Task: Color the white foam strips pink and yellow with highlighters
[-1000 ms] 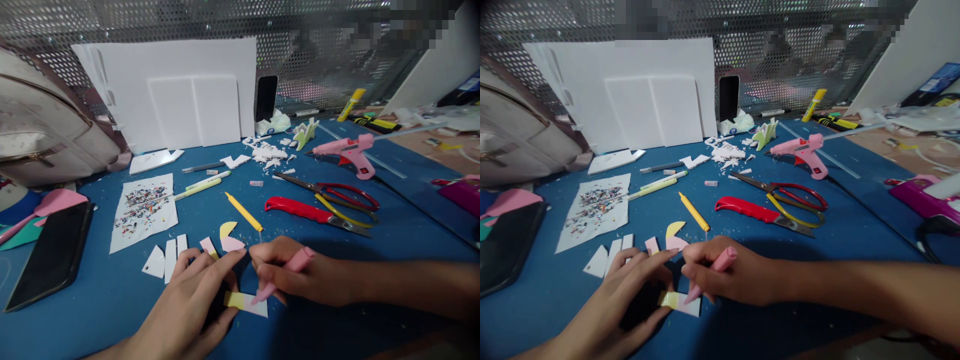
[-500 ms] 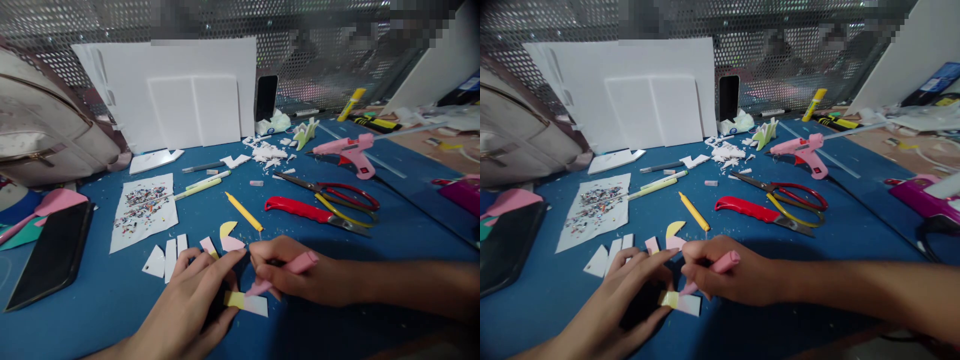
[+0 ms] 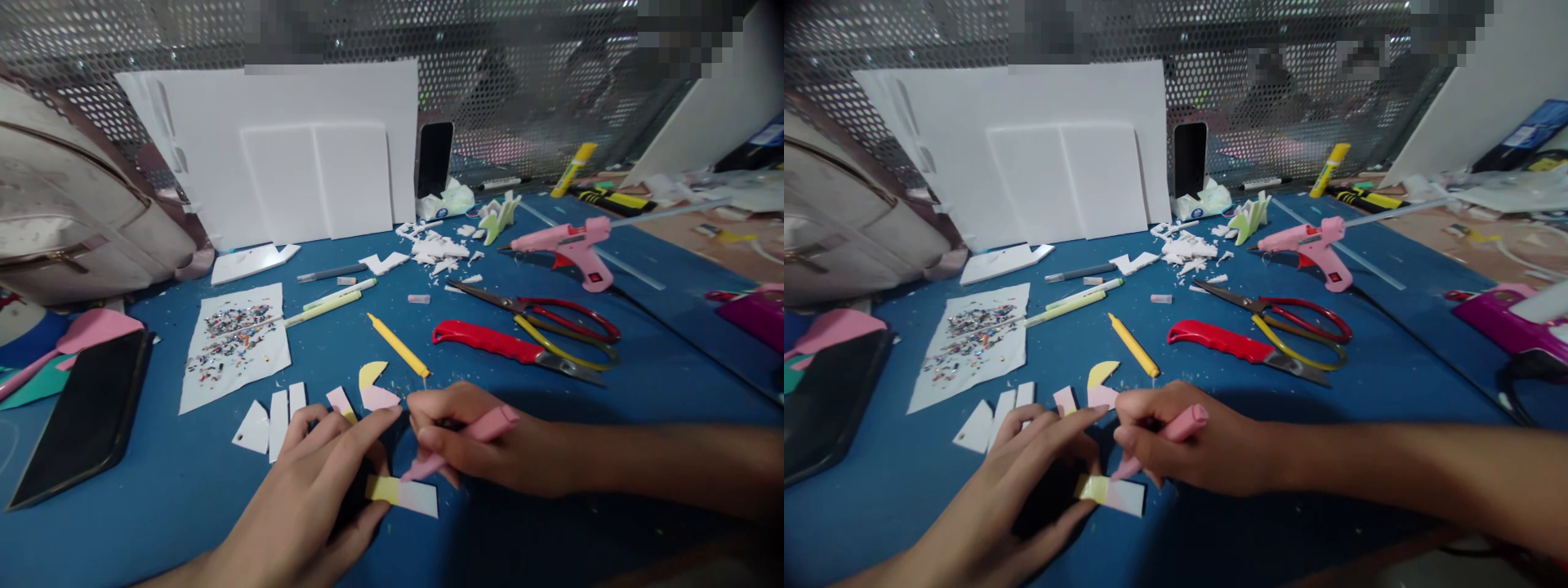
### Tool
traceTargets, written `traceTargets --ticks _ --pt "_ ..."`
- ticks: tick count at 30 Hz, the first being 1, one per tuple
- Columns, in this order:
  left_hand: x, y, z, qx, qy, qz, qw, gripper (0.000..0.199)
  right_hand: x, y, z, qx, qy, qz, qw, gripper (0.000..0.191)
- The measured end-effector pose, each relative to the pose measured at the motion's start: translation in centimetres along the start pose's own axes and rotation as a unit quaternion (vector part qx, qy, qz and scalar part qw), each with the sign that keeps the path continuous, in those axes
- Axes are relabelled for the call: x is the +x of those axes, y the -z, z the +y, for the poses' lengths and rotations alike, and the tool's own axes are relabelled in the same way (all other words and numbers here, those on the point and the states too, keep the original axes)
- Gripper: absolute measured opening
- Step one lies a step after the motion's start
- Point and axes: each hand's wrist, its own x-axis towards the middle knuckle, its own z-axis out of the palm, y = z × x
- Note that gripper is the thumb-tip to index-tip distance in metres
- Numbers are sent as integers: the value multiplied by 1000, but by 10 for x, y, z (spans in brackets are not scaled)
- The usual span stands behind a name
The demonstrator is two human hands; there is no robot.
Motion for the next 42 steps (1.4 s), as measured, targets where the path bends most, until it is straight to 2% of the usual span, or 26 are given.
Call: traceTargets --ticks 3,7,10,14,17,21,25,35,39,42 --pt "1 -1 -2 -5 3 4 1000 63 0 0 1 4 -9 -22 1000 43" --pt "0 -1 -3 -17 -3 1 1000 63 -1 -1 3 8 -12 7 1000 40" --pt "-2 0 -2 -18 -1 -4 1000 64 -2 -1 3 14 -10 -11 1000 44" --pt "-2 1 -1 -14 -7 -1 1000 62 -2 -1 4 19 -6 15 1000 42" --pt "-1 0 -1 -12 -11 6 1000 61 -2 -1 5 27 -2 -2 1000 46" --pt "-1 0 -1 -16 -8 3 1000 62 -2 -2 7 26 2 20 999 43" --pt "-2 0 -1 -20 -8 5 1000 63 -2 -2 7 26 13 7 1000 48" --pt "-2 -2 -3 -18 -7 4 1000 60 -2 -2 8 25 8 26 999 44" --pt "-1 0 -3 -19 -12 -2 1000 61 -1 -1 10 33 12 9 999 50" --pt "0 1 -2 -14 -11 -1 1000 61 -1 -2 9 54 3 23 998 44"
